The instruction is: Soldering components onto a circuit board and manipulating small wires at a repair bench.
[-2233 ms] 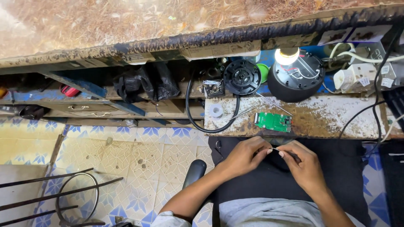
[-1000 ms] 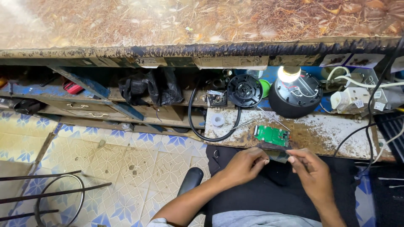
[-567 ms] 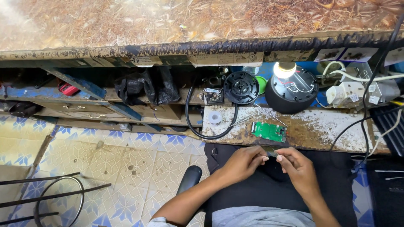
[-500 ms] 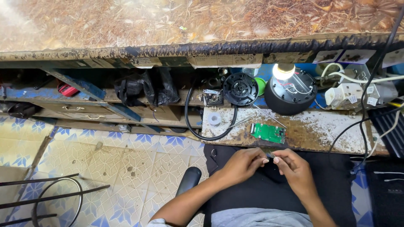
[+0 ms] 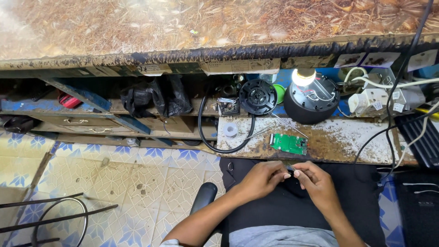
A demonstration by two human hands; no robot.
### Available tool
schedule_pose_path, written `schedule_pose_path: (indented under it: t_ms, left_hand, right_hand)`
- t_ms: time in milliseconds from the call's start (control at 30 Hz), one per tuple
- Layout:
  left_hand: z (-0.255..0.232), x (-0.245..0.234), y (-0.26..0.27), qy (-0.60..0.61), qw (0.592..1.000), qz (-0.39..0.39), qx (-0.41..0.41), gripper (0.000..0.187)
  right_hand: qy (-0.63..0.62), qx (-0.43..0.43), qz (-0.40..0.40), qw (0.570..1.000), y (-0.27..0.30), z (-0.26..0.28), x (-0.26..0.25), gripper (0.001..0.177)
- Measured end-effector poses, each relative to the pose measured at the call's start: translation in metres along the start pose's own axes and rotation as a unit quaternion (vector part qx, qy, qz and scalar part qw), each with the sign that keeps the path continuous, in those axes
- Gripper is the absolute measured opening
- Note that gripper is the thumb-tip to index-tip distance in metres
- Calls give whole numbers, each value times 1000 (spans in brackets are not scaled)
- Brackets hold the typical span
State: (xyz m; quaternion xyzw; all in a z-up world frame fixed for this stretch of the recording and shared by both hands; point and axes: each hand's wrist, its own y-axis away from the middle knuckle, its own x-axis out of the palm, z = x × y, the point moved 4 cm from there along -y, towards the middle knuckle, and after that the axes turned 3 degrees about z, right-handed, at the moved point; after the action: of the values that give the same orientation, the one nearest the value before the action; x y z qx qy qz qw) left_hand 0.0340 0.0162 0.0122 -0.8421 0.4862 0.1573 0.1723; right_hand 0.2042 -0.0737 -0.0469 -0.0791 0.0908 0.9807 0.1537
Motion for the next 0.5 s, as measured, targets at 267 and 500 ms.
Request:
schedule_pose_path:
  t_ms: [267, 500]
  left_hand:
    - [12, 5, 7, 568, 820, 57, -38, 16]
    - [79, 10, -6, 622, 766, -107, -121, 15]
  right_hand:
    - [-367, -36, 119, 922, 10, 20, -44, 29]
    - [-398, -41, 114, 909, -18, -4, -42, 24]
